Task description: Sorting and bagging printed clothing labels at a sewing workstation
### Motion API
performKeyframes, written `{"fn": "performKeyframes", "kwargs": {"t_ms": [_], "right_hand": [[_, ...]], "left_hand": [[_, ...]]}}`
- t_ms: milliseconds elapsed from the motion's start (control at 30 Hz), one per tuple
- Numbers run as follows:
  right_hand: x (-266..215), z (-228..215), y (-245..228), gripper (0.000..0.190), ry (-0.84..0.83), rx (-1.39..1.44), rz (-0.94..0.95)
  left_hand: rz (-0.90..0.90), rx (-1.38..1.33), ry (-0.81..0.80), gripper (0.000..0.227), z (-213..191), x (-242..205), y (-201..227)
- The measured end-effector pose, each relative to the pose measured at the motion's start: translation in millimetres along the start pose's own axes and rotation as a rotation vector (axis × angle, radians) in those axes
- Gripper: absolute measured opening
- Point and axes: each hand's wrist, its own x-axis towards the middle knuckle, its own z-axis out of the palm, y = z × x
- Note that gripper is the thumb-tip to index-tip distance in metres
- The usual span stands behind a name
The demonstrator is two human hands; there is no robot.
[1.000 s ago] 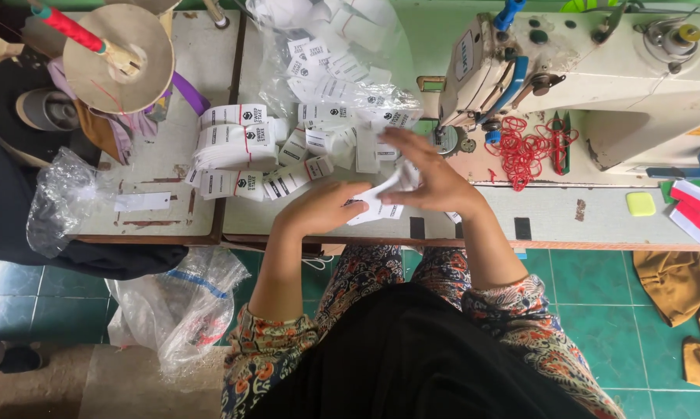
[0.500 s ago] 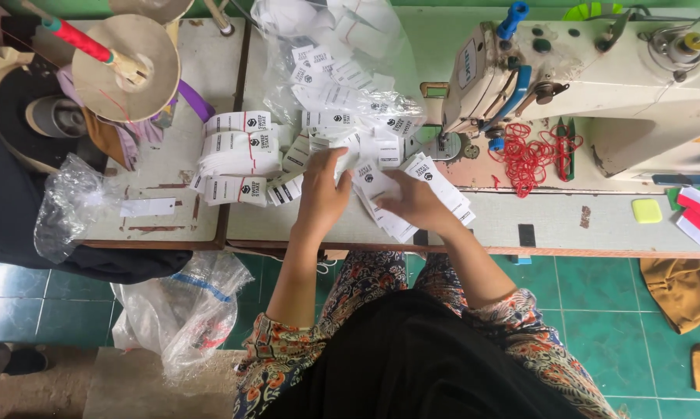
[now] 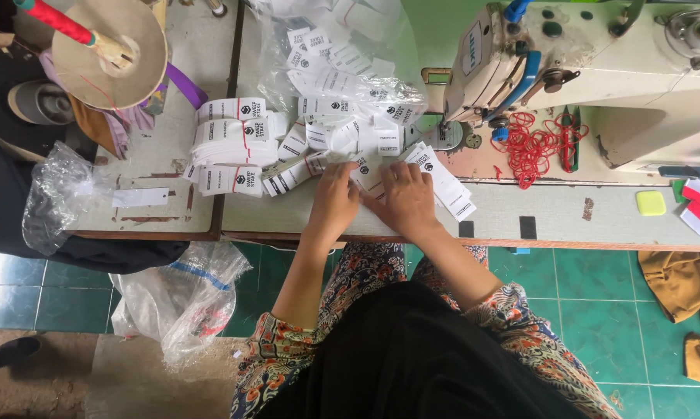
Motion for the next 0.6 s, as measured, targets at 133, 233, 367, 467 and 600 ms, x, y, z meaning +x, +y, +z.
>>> {"fn": "performKeyframes", "kwargs": {"t_ms": [133, 233, 367, 467, 600], "right_hand": [[7, -7, -5, 0.061, 0.001, 0.049, 0.042], [13, -12, -1, 0.063, -0.055, 0.088, 0.067], [17, -11, 3, 0.058, -0.078, 0.212, 0.101], [17, -10, 1, 0.050, -0.018, 0.243, 0.078], [19, 4, 4, 0.044, 0.084, 0.182, 0.025]], "left_hand": [[-0.044, -0.037, 0.034, 0.035, 0, -7, -3], [-0.053, -0.069, 0.047, 0.032, 3, -10, -8], [-0.051, -0.106, 0.054, 0.030, 3, -9, -6], [0.002, -0.104, 0.099, 0.030, 9, -9, -12], [0.018, -0.109, 0.132, 0.030, 12, -9, -15]]}}
